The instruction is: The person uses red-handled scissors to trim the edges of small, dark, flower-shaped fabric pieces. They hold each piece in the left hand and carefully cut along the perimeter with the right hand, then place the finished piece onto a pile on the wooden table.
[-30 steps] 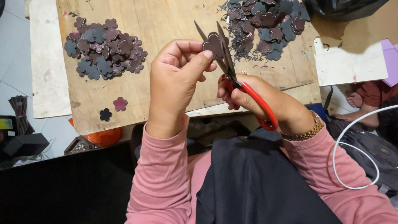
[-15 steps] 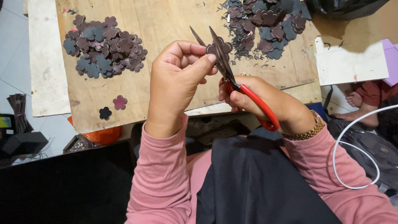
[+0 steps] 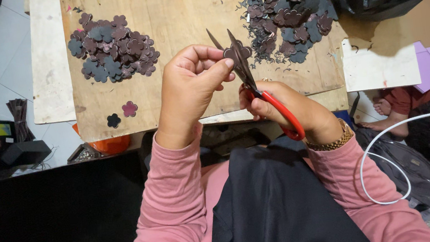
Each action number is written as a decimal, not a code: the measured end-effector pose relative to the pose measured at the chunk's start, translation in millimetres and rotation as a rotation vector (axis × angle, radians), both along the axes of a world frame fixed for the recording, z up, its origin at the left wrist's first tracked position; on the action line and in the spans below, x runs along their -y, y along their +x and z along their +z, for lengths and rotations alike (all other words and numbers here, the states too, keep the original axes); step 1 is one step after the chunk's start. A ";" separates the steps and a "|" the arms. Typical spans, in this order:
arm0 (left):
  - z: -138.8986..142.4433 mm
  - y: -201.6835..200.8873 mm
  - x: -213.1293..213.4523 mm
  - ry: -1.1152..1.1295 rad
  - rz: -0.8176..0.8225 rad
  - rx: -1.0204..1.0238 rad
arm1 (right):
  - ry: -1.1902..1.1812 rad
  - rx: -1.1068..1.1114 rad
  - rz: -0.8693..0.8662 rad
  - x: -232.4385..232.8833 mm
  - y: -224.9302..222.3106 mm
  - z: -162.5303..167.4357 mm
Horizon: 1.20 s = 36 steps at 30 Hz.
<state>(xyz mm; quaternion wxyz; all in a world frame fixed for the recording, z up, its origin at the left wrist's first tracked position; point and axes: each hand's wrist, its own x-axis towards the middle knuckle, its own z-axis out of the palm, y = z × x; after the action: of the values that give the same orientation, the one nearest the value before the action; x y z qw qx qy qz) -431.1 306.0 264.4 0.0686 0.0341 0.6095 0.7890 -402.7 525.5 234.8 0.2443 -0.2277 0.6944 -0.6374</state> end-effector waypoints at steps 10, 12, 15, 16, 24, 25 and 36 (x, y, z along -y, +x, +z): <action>1.3 -0.3 0.0 -0.012 0.008 0.007 | 0.010 -0.012 0.022 -3.4 -3.6 -5.9; 0.6 -0.4 1.1 -0.010 0.008 0.000 | 0.006 -0.004 0.023 -3.6 -3.8 -7.8; -0.9 -0.5 2.1 -0.012 0.015 -0.007 | -0.015 0.024 0.010 -3.4 -3.6 -11.2; -1.6 -0.8 2.0 -0.007 0.016 -0.008 | -0.024 0.042 0.002 -3.0 -3.6 -12.6; -7.6 -3.4 1.7 0.028 0.019 -0.030 | -0.048 0.118 -0.055 -0.9 -2.5 -22.5; -8.2 -3.8 1.6 0.031 0.021 -0.033 | -0.059 0.126 -0.065 0.1 -1.4 -23.2; -10.0 -3.7 -6.1 0.040 -0.007 -0.005 | -0.112 -0.060 -0.046 8.8 -2.2 -19.3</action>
<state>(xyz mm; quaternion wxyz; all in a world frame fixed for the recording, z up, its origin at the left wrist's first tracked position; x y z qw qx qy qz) -434.8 312.1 254.4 0.0693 0.0396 0.5935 0.8008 -404.9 516.7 215.5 0.1954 -0.2441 0.6697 -0.6736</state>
